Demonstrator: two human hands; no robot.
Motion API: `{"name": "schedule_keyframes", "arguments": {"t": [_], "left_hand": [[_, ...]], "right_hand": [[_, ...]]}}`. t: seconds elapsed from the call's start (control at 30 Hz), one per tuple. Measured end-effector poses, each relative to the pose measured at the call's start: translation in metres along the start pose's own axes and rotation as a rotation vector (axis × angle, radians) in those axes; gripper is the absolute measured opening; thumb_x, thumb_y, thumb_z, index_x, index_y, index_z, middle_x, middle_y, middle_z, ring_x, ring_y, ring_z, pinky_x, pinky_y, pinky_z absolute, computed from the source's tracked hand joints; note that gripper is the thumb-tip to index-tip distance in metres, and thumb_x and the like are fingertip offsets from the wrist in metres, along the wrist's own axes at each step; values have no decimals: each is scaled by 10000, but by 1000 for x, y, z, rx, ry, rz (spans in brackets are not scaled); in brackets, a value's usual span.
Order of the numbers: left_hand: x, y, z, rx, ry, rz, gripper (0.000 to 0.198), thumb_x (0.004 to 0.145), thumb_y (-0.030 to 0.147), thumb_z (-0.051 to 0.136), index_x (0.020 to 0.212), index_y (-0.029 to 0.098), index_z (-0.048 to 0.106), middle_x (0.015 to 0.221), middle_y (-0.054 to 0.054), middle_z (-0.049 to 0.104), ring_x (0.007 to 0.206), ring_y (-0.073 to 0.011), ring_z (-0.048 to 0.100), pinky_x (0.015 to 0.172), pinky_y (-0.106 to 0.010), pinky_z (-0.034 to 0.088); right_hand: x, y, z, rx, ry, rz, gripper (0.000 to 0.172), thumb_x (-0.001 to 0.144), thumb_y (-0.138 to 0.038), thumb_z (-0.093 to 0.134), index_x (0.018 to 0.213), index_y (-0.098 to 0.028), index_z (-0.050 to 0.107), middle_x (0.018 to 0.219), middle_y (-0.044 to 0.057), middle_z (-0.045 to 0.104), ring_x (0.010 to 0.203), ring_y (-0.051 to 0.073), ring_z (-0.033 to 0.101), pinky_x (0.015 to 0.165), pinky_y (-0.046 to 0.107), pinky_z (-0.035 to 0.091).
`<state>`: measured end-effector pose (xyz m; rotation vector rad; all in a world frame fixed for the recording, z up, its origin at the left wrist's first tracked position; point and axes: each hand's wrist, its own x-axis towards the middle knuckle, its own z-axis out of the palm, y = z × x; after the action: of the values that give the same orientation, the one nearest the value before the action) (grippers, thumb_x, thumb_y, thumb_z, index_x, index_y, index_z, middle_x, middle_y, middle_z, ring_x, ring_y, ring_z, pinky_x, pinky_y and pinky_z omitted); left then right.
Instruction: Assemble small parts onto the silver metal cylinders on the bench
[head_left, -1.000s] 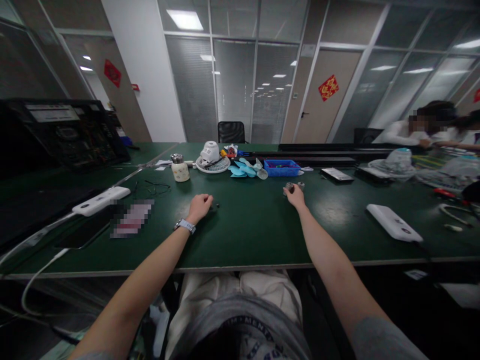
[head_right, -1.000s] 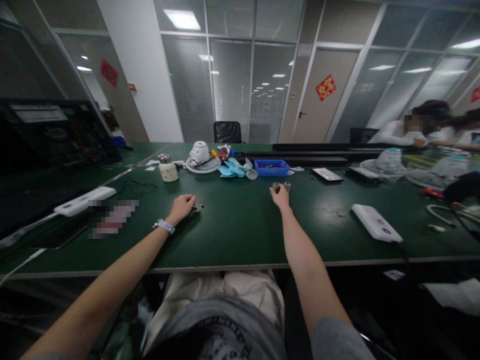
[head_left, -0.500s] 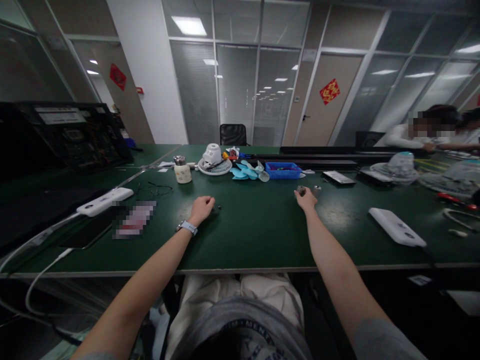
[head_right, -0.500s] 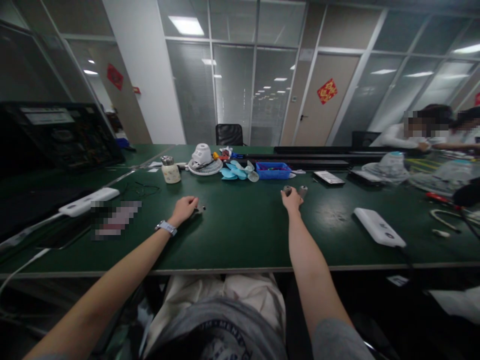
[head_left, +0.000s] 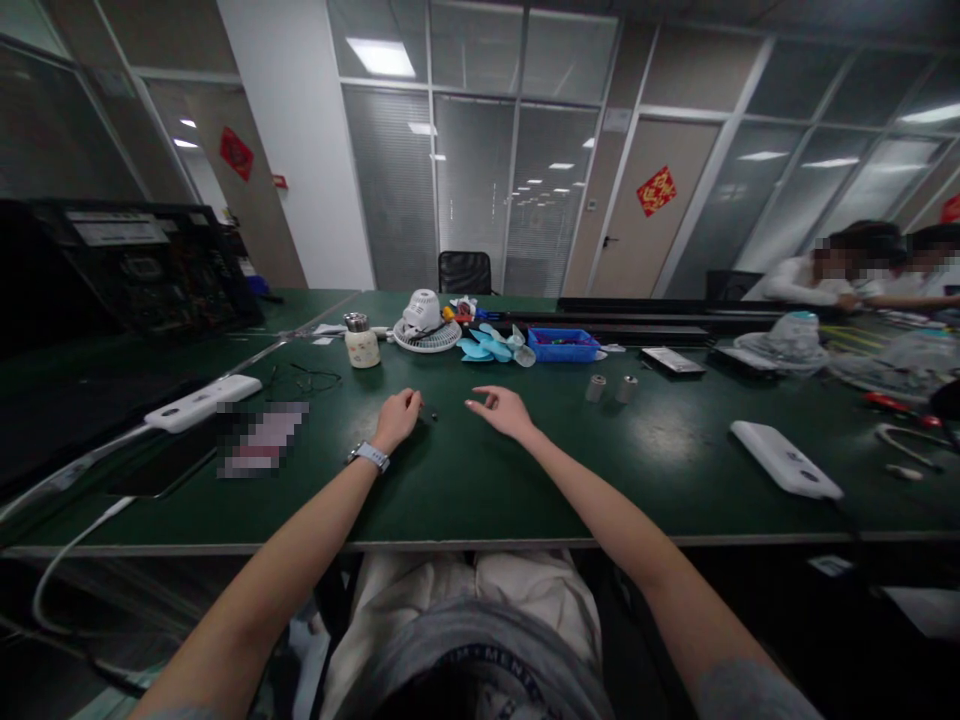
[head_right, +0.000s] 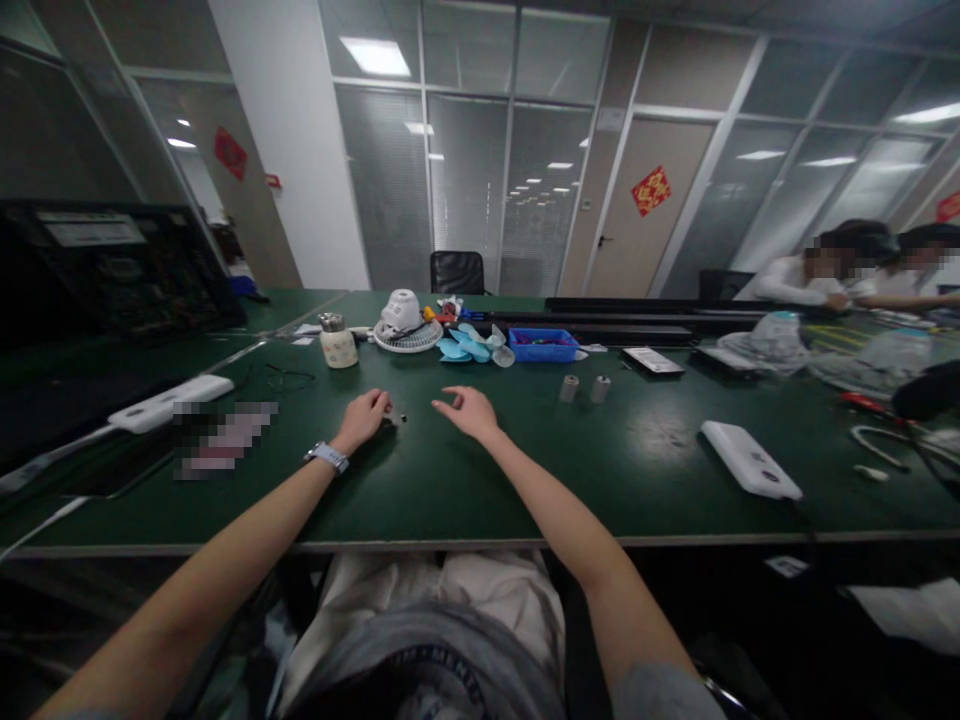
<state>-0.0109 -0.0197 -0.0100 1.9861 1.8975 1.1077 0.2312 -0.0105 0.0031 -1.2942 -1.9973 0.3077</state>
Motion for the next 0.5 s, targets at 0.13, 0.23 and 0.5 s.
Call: {"name": "schedule_keyframes", "arguments": {"t": [0.13, 0.23, 0.5], "left_hand": [[-1, -1, 0, -36, 33, -3, 321, 890, 383, 344, 771, 196, 576, 751, -48, 675, 705, -176, 600, 635, -261, 385], [0, 0, 1, -36, 25, -6, 305, 889, 380, 354, 792, 197, 578, 748, -42, 674, 706, -176, 602, 635, -260, 388], [-2, 2, -1, -36, 3, -17, 322, 899, 401, 358, 806, 194, 585, 727, -40, 666, 685, -173, 597, 625, -262, 380]], "right_hand": [[7, -32, 49, 24, -264, 9, 532, 723, -640, 610, 1107, -280, 686, 742, -2, 651, 642, 141, 560, 580, 248, 377], [11, -39, 63, -43, -236, 33, 456, 729, -633, 612, 1042, -319, 718, 747, -7, 652, 656, 147, 563, 599, 258, 374], [15, -17, 20, -110, -15, 44, 325, 827, -538, 567, 959, -293, 734, 820, 15, 618, 724, 156, 544, 600, 268, 351]]}}
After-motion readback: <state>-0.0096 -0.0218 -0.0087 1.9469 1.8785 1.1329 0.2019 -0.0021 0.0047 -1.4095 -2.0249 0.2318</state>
